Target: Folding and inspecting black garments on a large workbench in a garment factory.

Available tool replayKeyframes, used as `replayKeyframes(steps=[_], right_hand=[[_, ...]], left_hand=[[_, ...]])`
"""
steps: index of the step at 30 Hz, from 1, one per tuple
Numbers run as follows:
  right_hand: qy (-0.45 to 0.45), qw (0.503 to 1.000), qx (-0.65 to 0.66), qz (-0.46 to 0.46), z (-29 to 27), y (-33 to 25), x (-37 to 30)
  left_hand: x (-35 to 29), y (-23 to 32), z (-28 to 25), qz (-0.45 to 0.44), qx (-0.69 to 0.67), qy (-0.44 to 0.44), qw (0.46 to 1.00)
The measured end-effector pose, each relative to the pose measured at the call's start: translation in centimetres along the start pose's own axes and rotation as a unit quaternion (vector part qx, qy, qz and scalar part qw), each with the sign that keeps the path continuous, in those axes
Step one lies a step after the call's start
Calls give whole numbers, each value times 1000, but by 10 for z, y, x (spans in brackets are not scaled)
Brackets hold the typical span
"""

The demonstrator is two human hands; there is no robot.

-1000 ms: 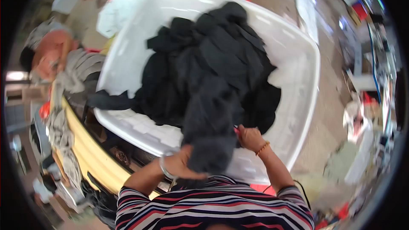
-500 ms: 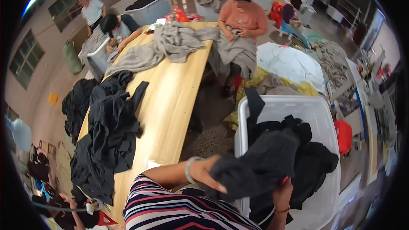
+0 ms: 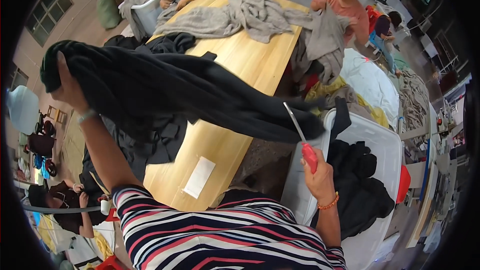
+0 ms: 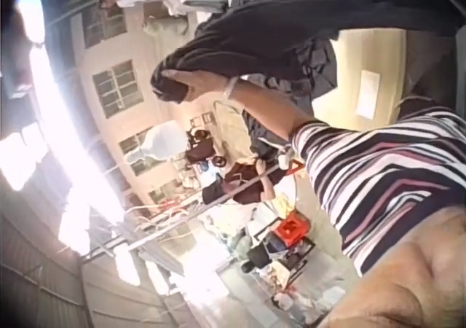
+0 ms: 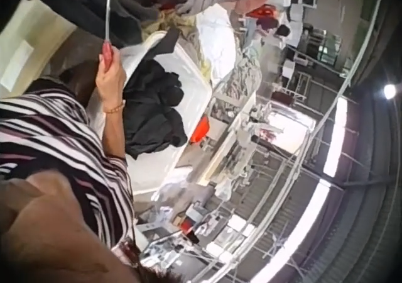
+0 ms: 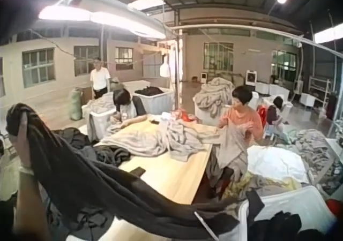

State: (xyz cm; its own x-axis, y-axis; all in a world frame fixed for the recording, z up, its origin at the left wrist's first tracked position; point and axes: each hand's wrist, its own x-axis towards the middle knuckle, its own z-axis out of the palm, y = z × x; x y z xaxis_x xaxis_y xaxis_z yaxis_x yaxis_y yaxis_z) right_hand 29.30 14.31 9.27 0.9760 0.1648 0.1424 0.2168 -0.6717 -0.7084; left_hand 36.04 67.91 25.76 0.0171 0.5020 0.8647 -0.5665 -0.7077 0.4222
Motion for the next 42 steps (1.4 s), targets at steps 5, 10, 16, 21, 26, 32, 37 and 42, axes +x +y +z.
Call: replayKeyframes(steps=[5,10,16,21,26,32,37,42], right_hand=[[8,994,-27,107,-2,28,-15],[65,963,-97,242,-18,76,-55],[152,900,-109,395,-47,143,-141],[238,835,-76,491,-44,179,-236],[226,784,-8,577,-31,186,-298],[214,748,38,628,-21,196,-359],[238,723,80,643,-19,212,-408],[260,662,120,693,-31,249,-432]], left_hand=[[10,-167,-60,-87,537,-185,819],[-191,-240,-33,-113,254,-431,859],[-417,-79,117,-348,-21,-648,677],[-517,153,222,-280,-244,-770,518],[-649,269,253,1,-293,-849,440],[-795,337,242,7,41,-930,366],[-869,316,217,-67,226,-885,401],[-883,279,231,-402,-84,-773,483]])
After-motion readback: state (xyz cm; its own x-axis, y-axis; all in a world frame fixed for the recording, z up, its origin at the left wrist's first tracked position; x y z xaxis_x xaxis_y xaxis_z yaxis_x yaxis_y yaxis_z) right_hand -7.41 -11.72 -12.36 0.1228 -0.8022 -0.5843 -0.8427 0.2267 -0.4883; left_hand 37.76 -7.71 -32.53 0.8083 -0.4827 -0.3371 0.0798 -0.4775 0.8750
